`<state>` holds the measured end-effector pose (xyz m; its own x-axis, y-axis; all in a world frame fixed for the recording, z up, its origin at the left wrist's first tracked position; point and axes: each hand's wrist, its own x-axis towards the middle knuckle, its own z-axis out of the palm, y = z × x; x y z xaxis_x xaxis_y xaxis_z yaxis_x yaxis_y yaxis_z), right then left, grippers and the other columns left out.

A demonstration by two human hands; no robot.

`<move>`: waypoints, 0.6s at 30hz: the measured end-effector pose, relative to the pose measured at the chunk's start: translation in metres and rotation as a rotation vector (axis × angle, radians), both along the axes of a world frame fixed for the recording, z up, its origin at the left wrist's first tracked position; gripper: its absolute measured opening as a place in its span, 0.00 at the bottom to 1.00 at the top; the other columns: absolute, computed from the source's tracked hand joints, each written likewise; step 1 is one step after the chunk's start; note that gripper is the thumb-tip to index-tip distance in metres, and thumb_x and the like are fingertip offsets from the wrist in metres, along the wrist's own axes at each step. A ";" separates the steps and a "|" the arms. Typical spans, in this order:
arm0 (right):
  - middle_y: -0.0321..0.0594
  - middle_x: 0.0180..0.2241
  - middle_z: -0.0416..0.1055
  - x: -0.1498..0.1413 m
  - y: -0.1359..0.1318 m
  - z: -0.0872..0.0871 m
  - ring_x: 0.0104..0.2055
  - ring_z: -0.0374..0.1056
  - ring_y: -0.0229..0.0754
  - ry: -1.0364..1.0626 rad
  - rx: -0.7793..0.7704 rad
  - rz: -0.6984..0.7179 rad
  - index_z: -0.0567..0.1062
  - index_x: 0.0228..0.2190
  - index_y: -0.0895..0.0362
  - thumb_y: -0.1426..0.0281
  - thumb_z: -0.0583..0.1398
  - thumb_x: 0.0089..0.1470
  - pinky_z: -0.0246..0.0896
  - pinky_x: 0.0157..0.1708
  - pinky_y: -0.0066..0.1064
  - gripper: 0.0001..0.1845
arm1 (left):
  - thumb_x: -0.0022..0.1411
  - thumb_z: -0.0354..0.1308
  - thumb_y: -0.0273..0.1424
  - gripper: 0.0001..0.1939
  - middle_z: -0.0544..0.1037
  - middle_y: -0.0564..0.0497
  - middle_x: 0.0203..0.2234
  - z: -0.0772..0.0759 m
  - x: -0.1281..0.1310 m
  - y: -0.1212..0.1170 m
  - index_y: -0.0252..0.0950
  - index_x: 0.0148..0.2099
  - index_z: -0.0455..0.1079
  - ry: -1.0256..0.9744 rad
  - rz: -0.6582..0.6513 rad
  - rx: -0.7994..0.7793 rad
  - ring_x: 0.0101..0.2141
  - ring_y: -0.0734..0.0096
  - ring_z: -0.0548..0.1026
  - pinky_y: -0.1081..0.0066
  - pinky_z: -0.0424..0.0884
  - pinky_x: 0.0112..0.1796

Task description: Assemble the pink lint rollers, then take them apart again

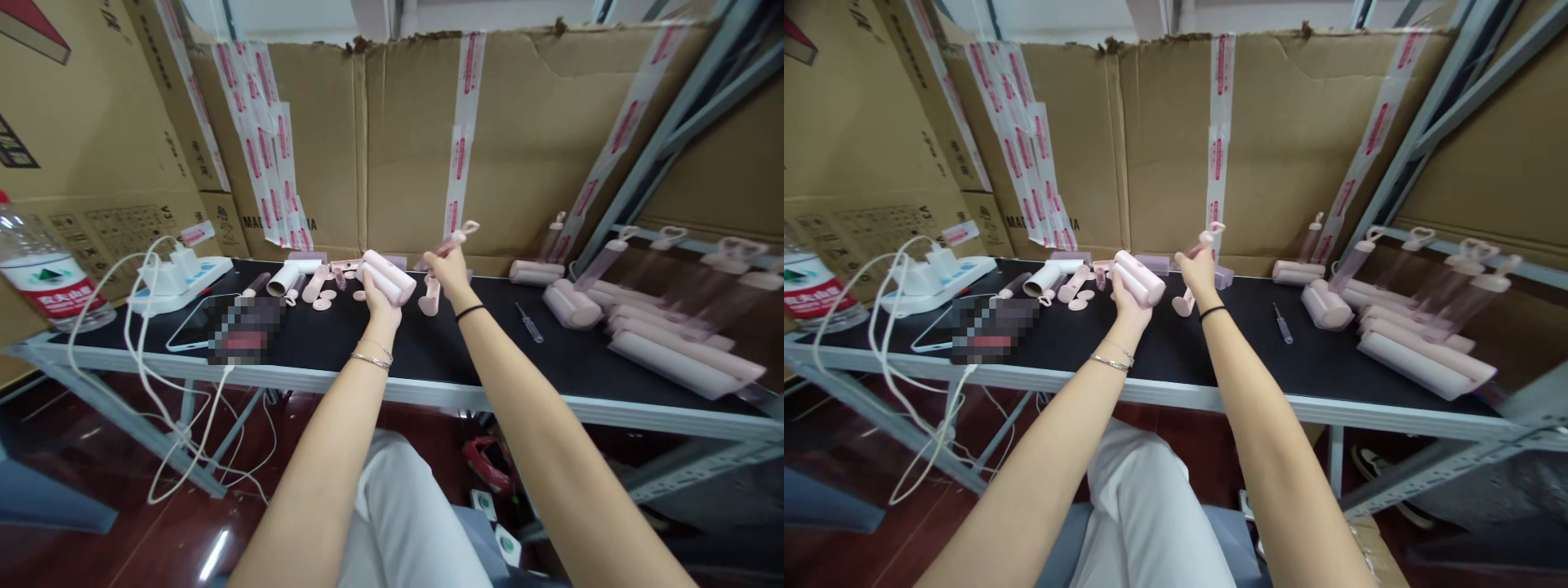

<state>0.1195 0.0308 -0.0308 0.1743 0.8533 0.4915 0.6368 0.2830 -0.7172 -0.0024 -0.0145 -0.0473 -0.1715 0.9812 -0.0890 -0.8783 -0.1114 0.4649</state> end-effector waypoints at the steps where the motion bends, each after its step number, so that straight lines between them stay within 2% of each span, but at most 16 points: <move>1: 0.41 0.30 0.72 0.003 -0.010 0.000 0.33 0.71 0.42 0.297 0.067 0.068 0.68 0.34 0.56 0.62 0.59 0.53 0.68 0.31 0.33 0.11 | 0.68 0.47 0.47 0.18 0.77 0.51 0.34 0.001 0.002 -0.002 0.40 0.47 0.68 0.010 -0.018 0.001 0.39 0.71 0.78 0.74 0.73 0.40; 3: 0.34 0.27 0.68 0.006 -0.029 -0.004 0.26 0.67 0.36 0.782 0.164 0.258 0.64 0.30 0.54 0.58 0.64 0.47 0.64 0.24 0.27 0.16 | 0.67 0.50 0.45 0.17 0.76 0.52 0.30 0.002 0.006 -0.005 0.38 0.44 0.70 0.033 -0.034 0.009 0.35 0.70 0.77 0.72 0.73 0.41; 4: 0.32 0.26 0.67 0.006 -0.037 -0.007 0.24 0.66 0.34 0.905 0.185 0.334 0.63 0.29 0.54 0.58 0.66 0.44 0.62 0.22 0.25 0.19 | 0.66 0.51 0.45 0.17 0.76 0.52 0.29 0.002 0.008 -0.007 0.38 0.43 0.70 0.060 -0.068 0.026 0.34 0.71 0.77 0.72 0.73 0.41; 6: 0.29 0.24 0.66 0.005 -0.049 -0.010 0.22 0.64 0.31 1.022 0.206 0.409 0.63 0.30 0.53 0.60 0.68 0.41 0.59 0.20 0.23 0.21 | 0.66 0.51 0.46 0.18 0.77 0.51 0.27 0.002 0.011 -0.009 0.36 0.42 0.72 0.113 -0.138 0.060 0.33 0.70 0.77 0.70 0.73 0.42; 11: 0.28 0.24 0.65 0.007 -0.055 -0.011 0.23 0.64 0.30 1.086 0.196 0.422 0.65 0.29 0.55 0.63 0.68 0.39 0.60 0.20 0.22 0.20 | 0.66 0.52 0.43 0.18 0.78 0.50 0.26 -0.001 0.012 -0.012 0.34 0.38 0.73 0.208 -0.208 0.121 0.32 0.70 0.78 0.70 0.74 0.44; 18: 0.29 0.25 0.66 0.009 -0.056 -0.010 0.26 0.66 0.33 0.999 0.257 0.442 0.66 0.30 0.55 0.66 0.67 0.37 0.62 0.23 0.25 0.18 | 0.65 0.53 0.44 0.17 0.79 0.48 0.29 -0.005 0.013 -0.007 0.35 0.39 0.74 0.246 -0.209 0.114 0.40 0.65 0.79 0.68 0.73 0.48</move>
<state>0.1286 -0.0253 -0.0406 0.2956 0.8309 0.4713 -0.3843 0.5552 -0.7376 0.0104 -0.0219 -0.0523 0.0319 0.9986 0.0418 -0.7506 -0.0037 0.6607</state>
